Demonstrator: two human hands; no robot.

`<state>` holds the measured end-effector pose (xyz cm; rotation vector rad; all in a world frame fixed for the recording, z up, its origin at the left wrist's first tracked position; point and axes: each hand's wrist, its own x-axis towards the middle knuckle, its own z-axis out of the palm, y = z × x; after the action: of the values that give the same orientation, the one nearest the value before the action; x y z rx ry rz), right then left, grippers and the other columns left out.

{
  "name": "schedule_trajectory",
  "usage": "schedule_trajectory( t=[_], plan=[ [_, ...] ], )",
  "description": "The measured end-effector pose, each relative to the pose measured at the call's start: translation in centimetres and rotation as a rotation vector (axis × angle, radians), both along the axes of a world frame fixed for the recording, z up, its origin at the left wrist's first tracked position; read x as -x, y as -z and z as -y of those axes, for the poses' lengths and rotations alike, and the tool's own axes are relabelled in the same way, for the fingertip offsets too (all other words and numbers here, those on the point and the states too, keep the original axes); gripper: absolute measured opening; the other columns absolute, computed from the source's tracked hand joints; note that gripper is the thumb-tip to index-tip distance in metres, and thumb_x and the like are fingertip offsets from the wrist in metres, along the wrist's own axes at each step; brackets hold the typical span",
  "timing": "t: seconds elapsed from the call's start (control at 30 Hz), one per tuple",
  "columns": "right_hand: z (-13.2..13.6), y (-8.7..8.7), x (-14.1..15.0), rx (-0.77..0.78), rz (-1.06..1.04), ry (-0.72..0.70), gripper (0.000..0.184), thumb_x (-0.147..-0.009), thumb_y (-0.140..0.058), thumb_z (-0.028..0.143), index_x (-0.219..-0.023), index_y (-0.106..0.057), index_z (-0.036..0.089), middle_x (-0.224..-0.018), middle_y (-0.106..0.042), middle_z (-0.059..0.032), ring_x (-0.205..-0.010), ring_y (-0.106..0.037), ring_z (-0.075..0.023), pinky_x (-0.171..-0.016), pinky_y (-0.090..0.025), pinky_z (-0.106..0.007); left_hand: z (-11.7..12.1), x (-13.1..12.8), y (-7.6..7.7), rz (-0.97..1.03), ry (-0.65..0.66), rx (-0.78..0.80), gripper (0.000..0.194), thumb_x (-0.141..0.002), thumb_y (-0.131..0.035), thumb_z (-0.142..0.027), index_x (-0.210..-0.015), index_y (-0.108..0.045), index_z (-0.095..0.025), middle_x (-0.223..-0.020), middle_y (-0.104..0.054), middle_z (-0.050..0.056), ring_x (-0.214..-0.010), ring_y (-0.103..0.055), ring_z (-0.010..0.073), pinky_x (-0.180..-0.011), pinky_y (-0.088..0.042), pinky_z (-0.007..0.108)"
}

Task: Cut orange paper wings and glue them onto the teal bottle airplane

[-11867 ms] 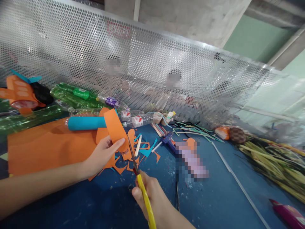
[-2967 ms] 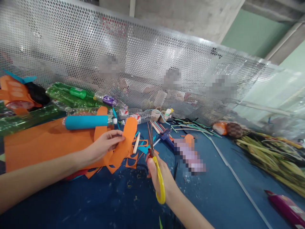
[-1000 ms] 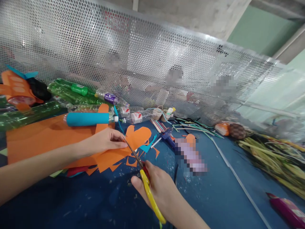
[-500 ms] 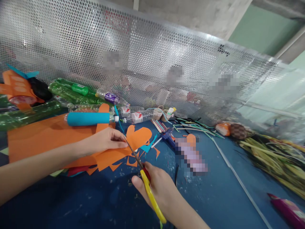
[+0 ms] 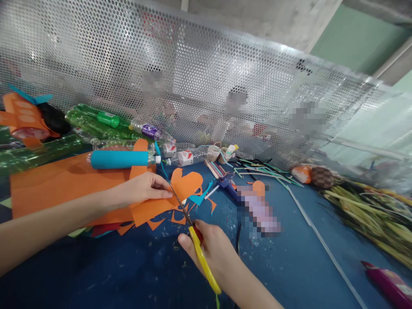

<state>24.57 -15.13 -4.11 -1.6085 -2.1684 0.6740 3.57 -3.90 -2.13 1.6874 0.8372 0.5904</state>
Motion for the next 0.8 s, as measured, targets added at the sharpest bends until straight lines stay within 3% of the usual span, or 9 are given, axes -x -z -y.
schedule_trajectory(
  t=[0.3,0.47,0.6,0.7,0.8],
  plan=[
    [-0.7,1.2,-0.4,-0.006,0.093,0.027,0.047,-0.083,-0.039,0.06,-0.058,-0.038,0.02,-0.052,-0.03,0.0053,-0.048,-0.026,-0.0091,-0.044,-0.019,-0.022,-1.1,0.2,0.7,-0.076,0.046,0.013,0.021,-0.07,-0.067,-0.038,-0.075,-0.072,-0.017,-0.068,-0.067,0.002,-0.06,-0.055,0.0135,-0.056,-0.038,0.023],
    [-1.3,1.2,-0.5,-0.058,0.129,0.091,0.047,-0.082,-0.041,0.057,-0.053,-0.035,0.02,-0.049,-0.027,0.0054,-0.045,-0.027,-0.0087,-0.043,-0.019,-0.023,-2.1,0.7,1.2,-0.22,0.07,-0.047,0.03,-0.07,-0.064,-0.044,-0.077,-0.07,-0.016,-0.069,-0.065,0.002,-0.061,-0.054,0.0138,-0.056,-0.036,0.022],
    [-1.8,1.2,-1.2,0.004,0.046,0.183,0.043,-0.083,-0.039,0.057,-0.058,-0.038,0.021,-0.049,-0.037,0.0036,-0.04,-0.043,-0.0109,-0.039,-0.028,-0.021,-3.4,1.6,1.7,-0.36,0.169,-0.211,0.026,-0.072,-0.061,-0.042,-0.078,-0.069,-0.017,-0.07,-0.066,0.002,-0.063,-0.055,0.0151,-0.056,-0.036,0.022],
    [-2.5,1.8,-2.2,0.104,-0.113,0.313,0.043,-0.083,-0.037,0.06,-0.063,-0.041,0.022,-0.053,-0.043,0.0025,-0.041,-0.051,-0.0134,-0.038,-0.039,-0.021,-4.4,2.3,2.0,-0.432,0.068,-0.406,0.021,-0.075,-0.055,-0.03,-0.086,-0.069,-0.019,-0.085,-0.069,0.005,-0.075,-0.059,0.019,-0.063,-0.038,0.024],
    [-3.1,2.7,-3.2,0.162,-0.296,0.385,0.044,-0.083,-0.035,0.061,-0.065,-0.043,0.022,-0.057,-0.045,0.0019,-0.046,-0.053,-0.0142,-0.044,-0.049,-0.025,-5.2,2.6,2.4,-0.482,-0.034,-0.503,0.028,-0.078,-0.048,-0.024,-0.1,-0.065,-0.019,-0.091,-0.068,0.007,-0.079,-0.059,0.0204,-0.064,-0.039,0.026]
  ],
)
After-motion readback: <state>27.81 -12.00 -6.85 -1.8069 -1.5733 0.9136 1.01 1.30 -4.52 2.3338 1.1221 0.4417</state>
